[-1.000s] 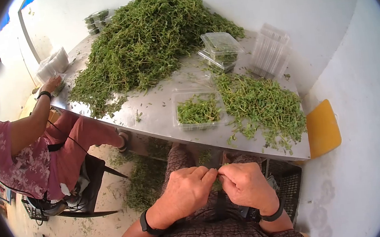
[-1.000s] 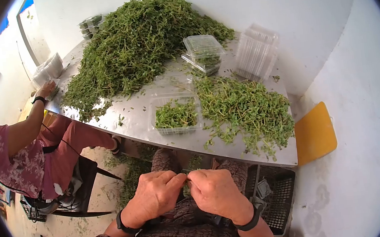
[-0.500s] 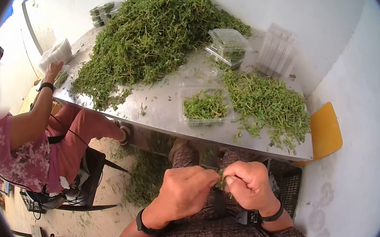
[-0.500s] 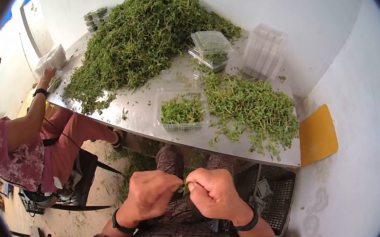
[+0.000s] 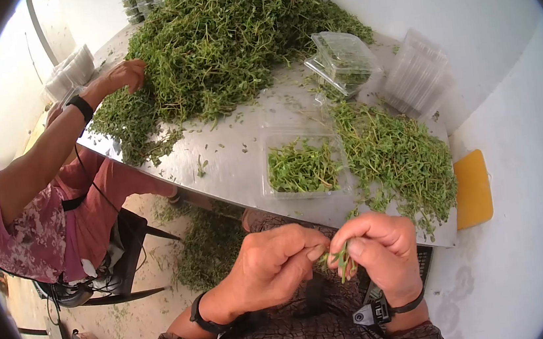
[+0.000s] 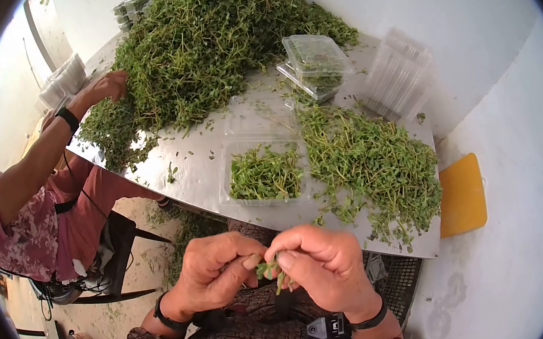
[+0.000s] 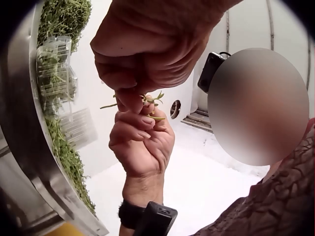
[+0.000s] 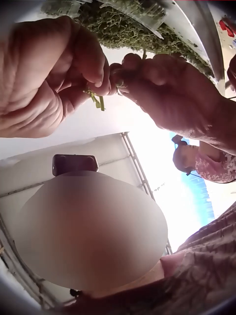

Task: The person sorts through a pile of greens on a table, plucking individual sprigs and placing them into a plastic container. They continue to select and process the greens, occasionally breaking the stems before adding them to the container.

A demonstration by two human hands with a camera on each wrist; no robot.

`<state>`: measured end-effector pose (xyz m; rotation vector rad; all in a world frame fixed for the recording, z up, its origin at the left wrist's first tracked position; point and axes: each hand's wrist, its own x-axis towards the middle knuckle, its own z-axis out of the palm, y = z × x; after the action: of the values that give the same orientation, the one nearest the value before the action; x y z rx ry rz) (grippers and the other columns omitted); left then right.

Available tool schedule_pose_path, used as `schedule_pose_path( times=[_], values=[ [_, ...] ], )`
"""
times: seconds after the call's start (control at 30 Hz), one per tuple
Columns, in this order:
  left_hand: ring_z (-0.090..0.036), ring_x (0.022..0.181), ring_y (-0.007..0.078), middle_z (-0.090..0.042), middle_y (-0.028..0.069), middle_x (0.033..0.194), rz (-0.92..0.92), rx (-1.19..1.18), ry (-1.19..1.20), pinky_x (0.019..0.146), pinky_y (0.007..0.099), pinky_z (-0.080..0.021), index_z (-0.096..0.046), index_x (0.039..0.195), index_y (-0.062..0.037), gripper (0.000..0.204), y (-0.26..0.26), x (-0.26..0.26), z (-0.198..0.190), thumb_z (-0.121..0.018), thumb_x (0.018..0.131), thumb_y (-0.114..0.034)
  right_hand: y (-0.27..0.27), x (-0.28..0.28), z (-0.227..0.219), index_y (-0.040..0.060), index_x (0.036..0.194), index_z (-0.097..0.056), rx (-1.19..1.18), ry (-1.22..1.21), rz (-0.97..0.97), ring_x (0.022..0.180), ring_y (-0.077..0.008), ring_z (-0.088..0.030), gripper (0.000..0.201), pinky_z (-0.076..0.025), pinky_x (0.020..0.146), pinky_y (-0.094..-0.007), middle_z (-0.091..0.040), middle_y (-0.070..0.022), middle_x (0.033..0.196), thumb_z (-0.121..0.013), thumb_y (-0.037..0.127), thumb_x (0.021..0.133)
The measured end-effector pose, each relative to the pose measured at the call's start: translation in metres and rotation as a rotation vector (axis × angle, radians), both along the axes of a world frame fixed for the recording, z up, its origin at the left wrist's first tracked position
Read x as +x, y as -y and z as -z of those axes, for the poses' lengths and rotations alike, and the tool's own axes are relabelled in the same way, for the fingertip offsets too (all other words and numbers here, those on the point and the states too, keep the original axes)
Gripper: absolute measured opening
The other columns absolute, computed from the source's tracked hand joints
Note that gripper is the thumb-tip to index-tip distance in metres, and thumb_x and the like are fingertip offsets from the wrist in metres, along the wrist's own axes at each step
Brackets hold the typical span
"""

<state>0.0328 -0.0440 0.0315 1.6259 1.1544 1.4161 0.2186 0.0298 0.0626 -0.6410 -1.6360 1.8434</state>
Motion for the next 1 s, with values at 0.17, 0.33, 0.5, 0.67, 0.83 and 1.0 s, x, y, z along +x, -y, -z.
schedule_pose_path(
  times=[0.17, 0.33, 0.5, 0.67, 0.83, 1.0],
  values=[
    [-0.069, 0.071, 0.0274, -0.067, 0.0157, 0.085, -0.205, 0.19, -0.22, 0.061, 0.0347, -0.054, -0.066, 0.106, 0.0016, 0.029, -0.025, -0.016, -0.017, -0.061, 0.079, 0.011, -0.03, -0.029, -0.019, -0.0023, 0.102, -0.068, 0.184, 0.017, 0.102, 0.065, -0.0042, -0.061, 0.015, -0.05, 0.057, -0.0188, -0.068, -0.0043, 0.082, -0.055, 0.003, 0.096],
    [-0.071, 0.074, 0.0278, -0.068, 0.0221, 0.098, -0.361, 0.144, -0.317, 0.064, 0.0333, -0.056, -0.064, 0.11, 0.0041, 0.028, -0.056, -0.031, -0.003, -0.058, 0.083, 0.011, -0.069, -0.059, -0.009, -0.0056, 0.111, -0.065, 0.392, 0.161, 0.101, 0.072, -0.0105, -0.065, 0.02, -0.054, 0.063, -0.0252, -0.068, -0.006, 0.084, -0.059, 0.006, 0.096],
    [-0.07, 0.069, 0.0169, -0.063, 0.0217, 0.125, -0.465, 0.084, -0.183, 0.058, 0.0259, -0.052, -0.061, 0.123, 0.003, 0.038, -0.052, -0.041, 0.016, -0.048, 0.088, 0.011, -0.09, -0.05, 0.001, -0.0062, 0.113, -0.064, 0.642, 0.231, 0.235, 0.09, -0.0226, -0.069, 0.028, -0.054, 0.074, -0.0311, -0.07, -0.0196, 0.105, -0.066, 0.007, 0.089],
    [-0.07, 0.069, 0.0161, -0.065, 0.0205, 0.122, -0.552, 0.134, -0.214, 0.061, 0.025, -0.053, -0.064, 0.118, 0.0034, 0.035, -0.047, -0.05, 0.024, -0.05, 0.087, 0.012, -0.085, -0.036, 0.007, -0.005, 0.103, -0.067, 0.792, 0.468, 0.221, 0.091, -0.033, -0.068, 0.026, -0.055, 0.076, -0.0375, -0.068, -0.0198, 0.106, -0.073, 0.008, 0.081],
    [-0.071, 0.073, 0.0194, -0.066, 0.0218, 0.117, -0.55, 0.162, -0.264, 0.064, 0.0277, -0.056, -0.066, 0.107, 0.0043, 0.026, -0.044, -0.049, 0.025, -0.058, 0.083, 0.012, -0.074, -0.031, 0.013, -0.0025, 0.096, -0.069, 1.055, 0.54, 0.214, 0.089, -0.0332, -0.065, 0.027, -0.053, 0.076, -0.0393, -0.069, -0.017, 0.103, -0.077, 0.005, 0.072],
    [-0.066, 0.089, 0.0268, -0.068, 0.0141, 0.114, -0.516, 0.331, -0.531, 0.078, 0.0366, -0.052, -0.069, 0.101, 0.0, 0.03, -0.047, -0.048, 0.025, -0.07, 0.072, 0.007, -0.071, -0.035, 0.022, 0.0, 0.087, -0.067, 1.189, 0.575, 0.235, 0.09, -0.0309, -0.062, 0.018, -0.051, 0.077, -0.0395, -0.067, -0.0129, 0.097, -0.076, 0.005, 0.072]
  ],
)
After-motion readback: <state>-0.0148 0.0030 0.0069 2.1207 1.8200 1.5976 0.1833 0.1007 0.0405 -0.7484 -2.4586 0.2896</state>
